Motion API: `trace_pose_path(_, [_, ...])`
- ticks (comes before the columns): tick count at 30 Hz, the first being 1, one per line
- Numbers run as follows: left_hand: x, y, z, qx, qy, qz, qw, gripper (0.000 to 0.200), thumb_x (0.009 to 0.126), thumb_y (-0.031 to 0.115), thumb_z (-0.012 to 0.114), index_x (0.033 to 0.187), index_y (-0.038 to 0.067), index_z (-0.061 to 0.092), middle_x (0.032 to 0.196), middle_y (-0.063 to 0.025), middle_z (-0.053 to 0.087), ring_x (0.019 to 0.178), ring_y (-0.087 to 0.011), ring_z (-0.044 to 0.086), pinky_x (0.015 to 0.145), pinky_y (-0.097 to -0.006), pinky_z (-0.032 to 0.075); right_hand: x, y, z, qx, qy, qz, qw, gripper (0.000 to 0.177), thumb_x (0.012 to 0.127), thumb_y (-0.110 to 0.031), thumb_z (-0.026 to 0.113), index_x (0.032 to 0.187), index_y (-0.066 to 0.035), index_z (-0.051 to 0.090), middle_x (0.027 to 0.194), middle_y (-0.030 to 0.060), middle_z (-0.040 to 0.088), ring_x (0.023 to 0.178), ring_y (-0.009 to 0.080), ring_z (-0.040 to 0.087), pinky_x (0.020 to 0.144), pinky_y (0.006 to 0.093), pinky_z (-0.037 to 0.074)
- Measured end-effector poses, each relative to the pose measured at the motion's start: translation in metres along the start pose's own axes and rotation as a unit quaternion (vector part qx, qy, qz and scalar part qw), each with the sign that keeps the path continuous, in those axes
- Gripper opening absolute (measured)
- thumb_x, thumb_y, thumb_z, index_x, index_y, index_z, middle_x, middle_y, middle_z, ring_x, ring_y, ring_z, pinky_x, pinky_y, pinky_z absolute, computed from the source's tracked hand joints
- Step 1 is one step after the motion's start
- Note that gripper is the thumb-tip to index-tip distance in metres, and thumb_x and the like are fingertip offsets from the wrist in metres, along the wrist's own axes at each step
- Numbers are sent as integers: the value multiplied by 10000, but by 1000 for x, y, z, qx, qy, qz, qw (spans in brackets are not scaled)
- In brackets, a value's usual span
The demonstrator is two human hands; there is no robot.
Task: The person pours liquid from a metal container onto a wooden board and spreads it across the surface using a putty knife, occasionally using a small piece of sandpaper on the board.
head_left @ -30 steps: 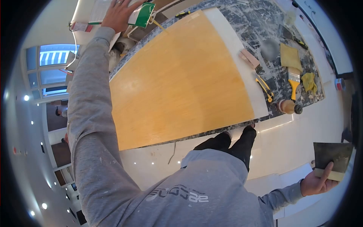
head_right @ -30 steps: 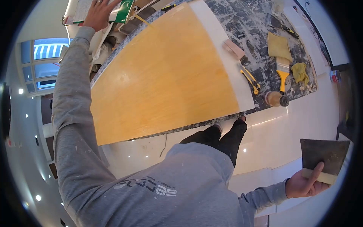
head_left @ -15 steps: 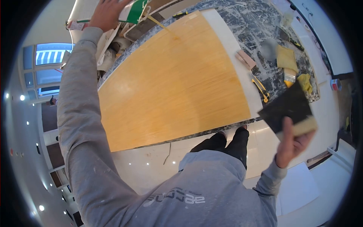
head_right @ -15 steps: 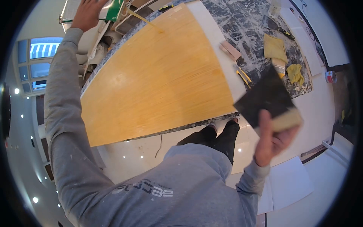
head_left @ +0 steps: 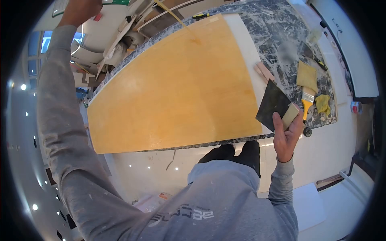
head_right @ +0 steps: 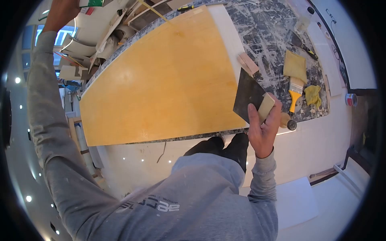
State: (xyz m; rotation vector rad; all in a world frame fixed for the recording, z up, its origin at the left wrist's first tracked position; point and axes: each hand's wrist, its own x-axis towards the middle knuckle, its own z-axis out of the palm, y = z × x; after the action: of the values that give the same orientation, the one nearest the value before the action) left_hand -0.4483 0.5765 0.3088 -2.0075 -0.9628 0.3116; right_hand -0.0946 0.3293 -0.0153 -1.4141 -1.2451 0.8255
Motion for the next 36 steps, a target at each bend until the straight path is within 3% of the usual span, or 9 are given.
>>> trace_pose_path(4, [-3, 8, 54, 2, -36, -5, 999, 955, 650, 20, 794, 1523, 221, 466, 1433, -233, 495, 1396, -428, 428, 1242, -551, 228, 3, 10, 12, 38, -15, -2, 999, 419, 968, -42, 678, 1337, 25, 492, 1120, 123, 596, 988, 187, 555, 894, 314, 468])
trace_pose_path(7, [-16, 49, 109, -99, -26, 22, 995, 973, 659, 233, 858, 1540, 219, 446, 1405, -208, 510, 1349, -431, 459, 1190, -555, 285, 2, 26, 29, 57, -57, -2, 997, 418, 975, -34, 657, 1356, 35, 500, 1117, 148, 638, 973, 192, 593, 881, 331, 491])
trace_pose_path(8, [-28, 50, 165, -140, 68, 51, 987, 994, 714, 3, 770, 1566, 344, 388, 1417, -132, 527, 1346, -378, 478, 1161, -532, 339, -1, 25, 37, 60, -54, -3, 997, 381, 975, -20, 636, 1341, 40, 545, 1111, 174, 677, 977, 213, 634, 880, 335, 503])
trace_pose_path(11, [-51, 95, 186, -212, -36, -5, 977, 959, 725, 150, 841, 1556, 351, 406, 1394, -110, 528, 1346, -410, 465, 1160, -542, 340, -3, 27, 51, 65, -119, 14, 991, 346, 966, -15, 636, 1304, 43, 588, 1101, 191, 688, 984, 256, 663, 879, 337, 511])
trace_pose_path(16, [-79, 102, 173, -326, -64, -55, 942, 996, 688, 320, 894, 1555, 337, 403, 1382, -113, 530, 1330, -428, 464, 1147, -543, 351, 31, 21, 83, -12, -66, -113, 991, 338, 922, 27, 619, 1258, -3, 637, 1028, 213, 663, 948, 422, 643, 805, 421, 510])
trace_pose_path(22, [-99, 70, 150, -369, -94, -59, 923, 1198, 500, 192, 865, 1588, 257, 368, 1310, -116, 553, 1221, -401, 515, 1085, -503, 388, 87, -6, 163, -129, -74, -247, 958, 341, 861, 20, 630, 1188, -70, 660, 979, 131, 636, 929, 337, 628, 768, 440, 521])
trace_pose_path(28, [-114, 63, 115, -385, -116, -12, 916, 1131, 561, 96, 856, 1567, 338, 398, 1370, -87, 541, 1310, -364, 491, 1154, -511, 347, 96, -19, 225, -196, -57, -308, 929, 345, 817, 15, 641, 1147, -86, 654, 982, 93, 635, 915, 306, 636, 748, 421, 535])
trace_pose_path(31, [-102, 75, 62, -427, -165, -30, 889, 975, 663, 256, 869, 1538, 204, 444, 1363, -187, 519, 1297, -423, 479, 1150, -542, 320, 90, -19, 244, -204, -42, -309, 928, 340, 819, 4, 645, 1148, -82, 654, 1002, 88, 641, 921, 304, 641, 754, 412, 541])
trace_pose_path(36, [-96, 78, 56, -371, -125, -3, 920, 975, 652, 237, 876, 1530, 197, 454, 1342, -179, 520, 1268, -416, 484, 1119, -516, 349, 89, -16, 248, -188, -14, -268, 945, 335, 845, -6, 646, 1167, -94, 671, 987, 77, 648, 924, 301, 642, 768, 417, 546])
